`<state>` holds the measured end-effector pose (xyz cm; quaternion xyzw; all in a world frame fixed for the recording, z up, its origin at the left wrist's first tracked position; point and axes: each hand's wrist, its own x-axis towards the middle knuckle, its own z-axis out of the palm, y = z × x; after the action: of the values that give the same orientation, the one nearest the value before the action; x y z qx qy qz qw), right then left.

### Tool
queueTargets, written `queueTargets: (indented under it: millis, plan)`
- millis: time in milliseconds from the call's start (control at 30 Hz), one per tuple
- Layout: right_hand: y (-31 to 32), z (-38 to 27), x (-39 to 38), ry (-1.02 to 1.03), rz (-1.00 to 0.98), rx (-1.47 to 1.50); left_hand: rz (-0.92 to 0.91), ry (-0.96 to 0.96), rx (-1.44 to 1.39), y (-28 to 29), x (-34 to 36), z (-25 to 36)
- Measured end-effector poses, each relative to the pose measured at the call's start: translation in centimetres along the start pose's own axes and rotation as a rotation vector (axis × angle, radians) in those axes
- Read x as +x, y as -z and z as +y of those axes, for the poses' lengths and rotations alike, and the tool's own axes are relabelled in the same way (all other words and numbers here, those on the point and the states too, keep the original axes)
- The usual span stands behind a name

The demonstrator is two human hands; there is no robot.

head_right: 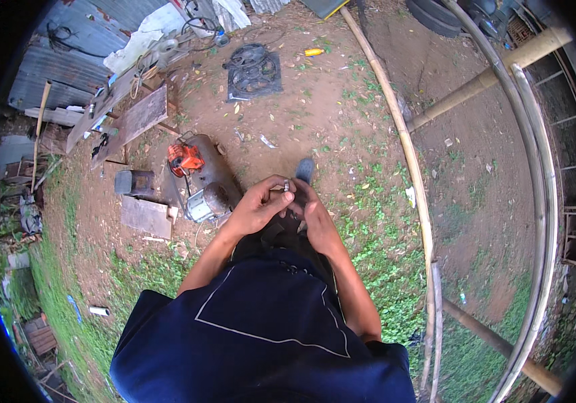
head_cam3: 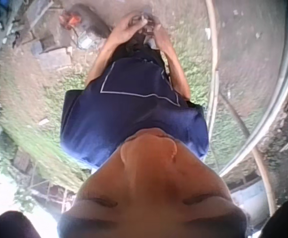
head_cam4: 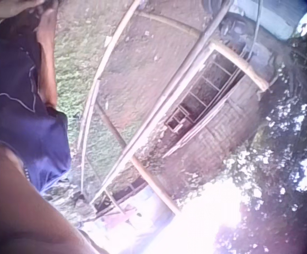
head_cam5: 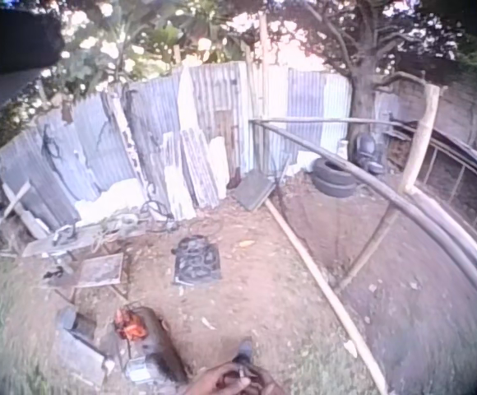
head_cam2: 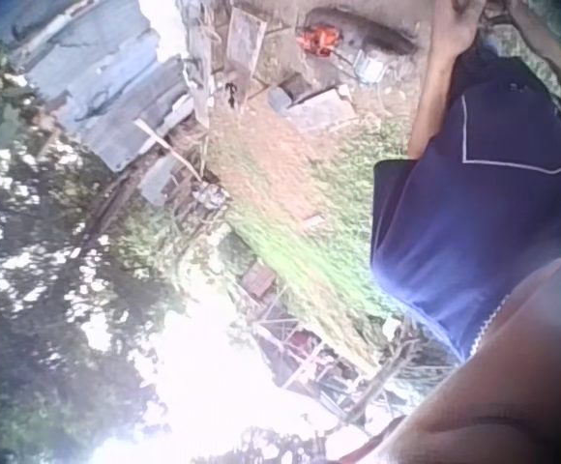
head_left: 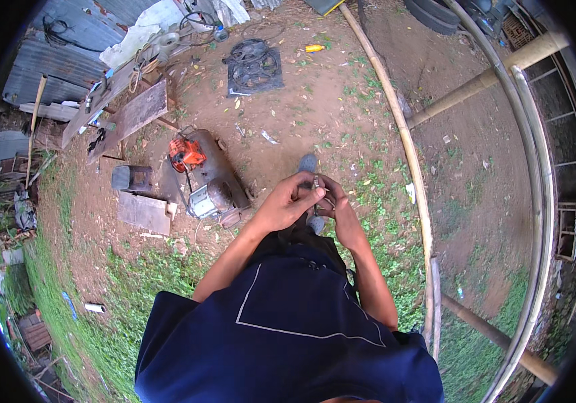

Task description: The person works on a motor and air compressor assembly, using a wrench to tighten or loosen bolts on the pump and motor housing.

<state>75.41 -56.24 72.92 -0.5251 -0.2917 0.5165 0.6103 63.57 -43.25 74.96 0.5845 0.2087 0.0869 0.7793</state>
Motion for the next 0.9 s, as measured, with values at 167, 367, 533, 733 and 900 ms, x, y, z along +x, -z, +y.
queueTargets:
  millis: [167,367,533,733,900]
  plan:
    - [3.9,-1.9,7.4,-0.304,0.054,0.173,0.028,-0.098,0.534,1.5,4.8,2.1]
    - [8.3,-4.4,18.6,-0.493,-0.024,0.293,0.020,-0.307,0.856,6.3,12.3,3.4]
    - [10.8,-7.7,27.5,-0.510,-0.026,0.237,0.159,-0.314,0.888,12.1,16.5,5.8]
    - [9.3,-11.0,36.9,-0.318,-0.226,0.644,0.498,-0.117,0.541,19.5,19.0,6.9]
    - [6.5,-10.3,44.5,-0.317,-0.322,0.522,0.763,-0.188,0.221,22.7,20.4,6.5]
